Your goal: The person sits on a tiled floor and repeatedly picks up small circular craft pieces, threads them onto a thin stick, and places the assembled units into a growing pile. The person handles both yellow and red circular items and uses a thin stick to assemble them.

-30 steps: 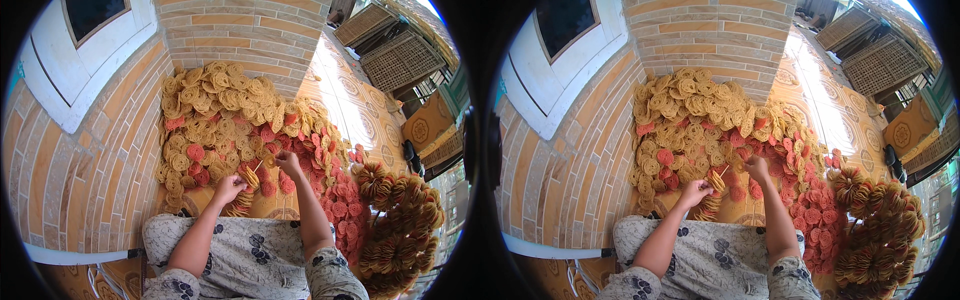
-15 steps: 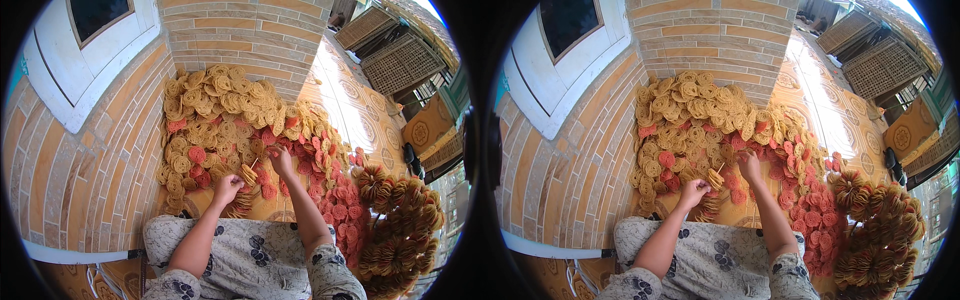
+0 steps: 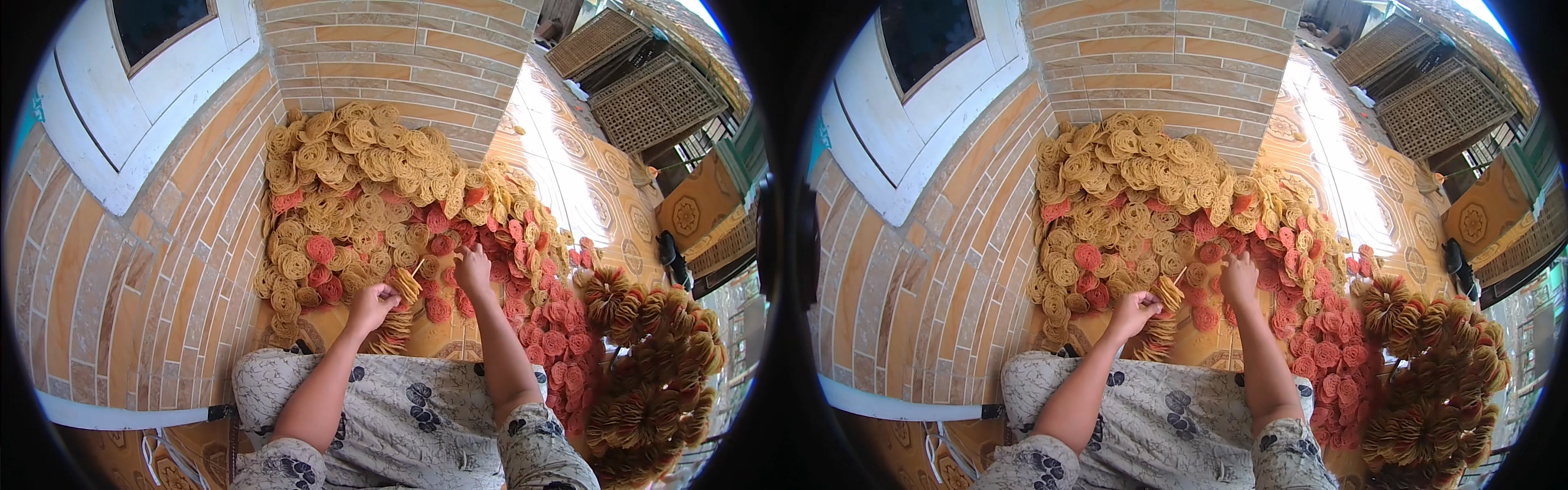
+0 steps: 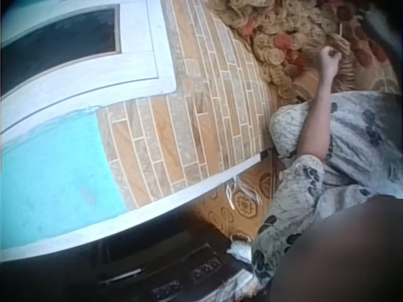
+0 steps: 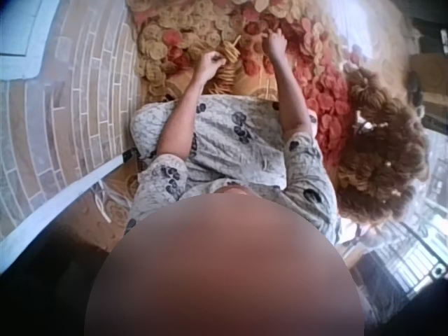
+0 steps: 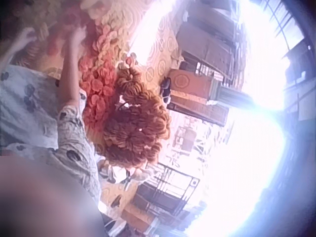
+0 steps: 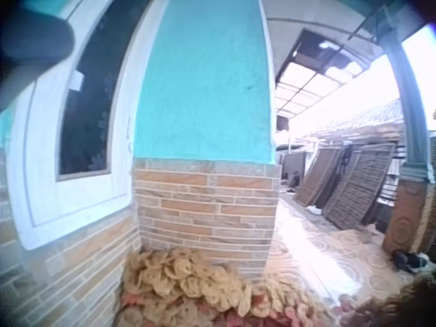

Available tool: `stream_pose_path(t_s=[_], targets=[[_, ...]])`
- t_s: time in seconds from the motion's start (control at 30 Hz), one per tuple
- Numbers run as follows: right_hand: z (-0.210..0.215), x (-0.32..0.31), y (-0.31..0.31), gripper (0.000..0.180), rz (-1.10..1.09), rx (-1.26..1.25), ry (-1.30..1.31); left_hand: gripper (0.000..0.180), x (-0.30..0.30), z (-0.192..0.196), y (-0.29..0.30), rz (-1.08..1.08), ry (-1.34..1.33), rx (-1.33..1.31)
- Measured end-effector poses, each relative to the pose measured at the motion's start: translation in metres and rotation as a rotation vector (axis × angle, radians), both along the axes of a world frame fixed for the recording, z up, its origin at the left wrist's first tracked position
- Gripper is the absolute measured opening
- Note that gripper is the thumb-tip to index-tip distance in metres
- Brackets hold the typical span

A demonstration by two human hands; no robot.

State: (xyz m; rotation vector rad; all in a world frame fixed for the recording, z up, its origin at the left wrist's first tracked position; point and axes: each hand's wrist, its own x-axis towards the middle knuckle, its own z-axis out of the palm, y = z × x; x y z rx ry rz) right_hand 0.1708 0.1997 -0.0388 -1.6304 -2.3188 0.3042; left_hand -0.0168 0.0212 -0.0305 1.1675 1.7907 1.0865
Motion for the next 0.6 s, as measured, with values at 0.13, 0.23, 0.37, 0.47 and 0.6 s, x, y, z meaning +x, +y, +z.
stream_pose_path(t_s=[0.13, 0.23, 0.37, 0.47, 0.6], targets=[[-0.013, -0.019, -0.019, 0.038, 0.12, -0.036, -0.127, 0.017, 0.0, 0.005, -0.002, -0.007, 0.046, -0.034], [-0.012, -0.023, -0.01, 0.031, 0.147, -0.226, 0.199, 0.017, 0.0, 0.007, -0.003, -0.008, 0.077, -0.006], [0.006, -0.019, -0.002, 0.021, 0.151, -0.612, 0.659, 0.017, 0.0, 0.005, -0.002, -0.007, 0.041, -0.029], [0.027, -0.02, -0.007, 0.02, 0.178, -0.694, 0.801, 0.017, 0.0, 0.003, -0.002, -0.007, 0.074, -0.029], [0.054, -0.023, -0.016, 0.02, 0.244, -0.647, 0.775, 0.017, -0.001, 0.004, -0.001, 0.01, 0.033, -0.003]])
